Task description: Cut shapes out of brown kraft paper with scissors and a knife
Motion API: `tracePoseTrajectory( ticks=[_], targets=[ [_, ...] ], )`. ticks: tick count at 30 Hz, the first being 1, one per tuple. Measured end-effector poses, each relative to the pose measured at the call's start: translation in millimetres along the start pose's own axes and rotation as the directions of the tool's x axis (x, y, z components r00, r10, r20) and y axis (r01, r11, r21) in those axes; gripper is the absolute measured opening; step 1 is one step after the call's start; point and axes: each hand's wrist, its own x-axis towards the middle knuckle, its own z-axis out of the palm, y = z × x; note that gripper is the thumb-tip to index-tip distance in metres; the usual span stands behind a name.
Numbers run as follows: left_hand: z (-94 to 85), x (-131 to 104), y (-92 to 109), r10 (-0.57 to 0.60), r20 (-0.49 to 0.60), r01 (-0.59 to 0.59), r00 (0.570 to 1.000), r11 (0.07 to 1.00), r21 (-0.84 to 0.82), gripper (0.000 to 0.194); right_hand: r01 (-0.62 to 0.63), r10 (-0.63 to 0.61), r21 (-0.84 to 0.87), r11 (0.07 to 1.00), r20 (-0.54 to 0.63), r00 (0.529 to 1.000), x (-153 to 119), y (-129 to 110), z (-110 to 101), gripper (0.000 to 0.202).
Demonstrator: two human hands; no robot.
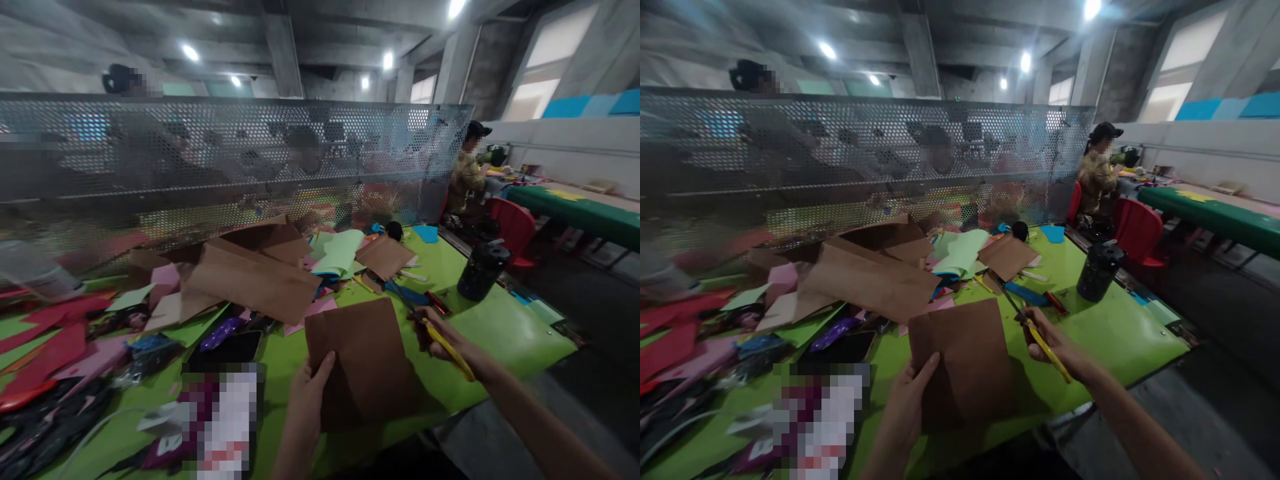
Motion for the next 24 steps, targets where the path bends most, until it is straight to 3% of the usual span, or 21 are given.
tracePoseTrajectory(
  ticks=[7,12,24],
  targets=[
    [6.3,-4,4,-0.038,-0.025,0.037,0.999,0.998,-0.044,0.046,-0.036,0.039,-0.066,0.997,0.036,0.999,-1,-19,19,0.072],
    [4.7,-3,3,-0.031,-0.001,0.031,1.0,0.999,-0.044,0.047,-0.042,0.042,-0.007,0.999,0.072,0.997,-2,-18,19,0.075],
    [4.7,1,-1,-0.022,-0.012,0.022,1.0,0.999,-0.037,0.047,-0.056,0.061,-0.076,0.996,0.063,0.996,-3,-13,15,0.078]
  ],
)
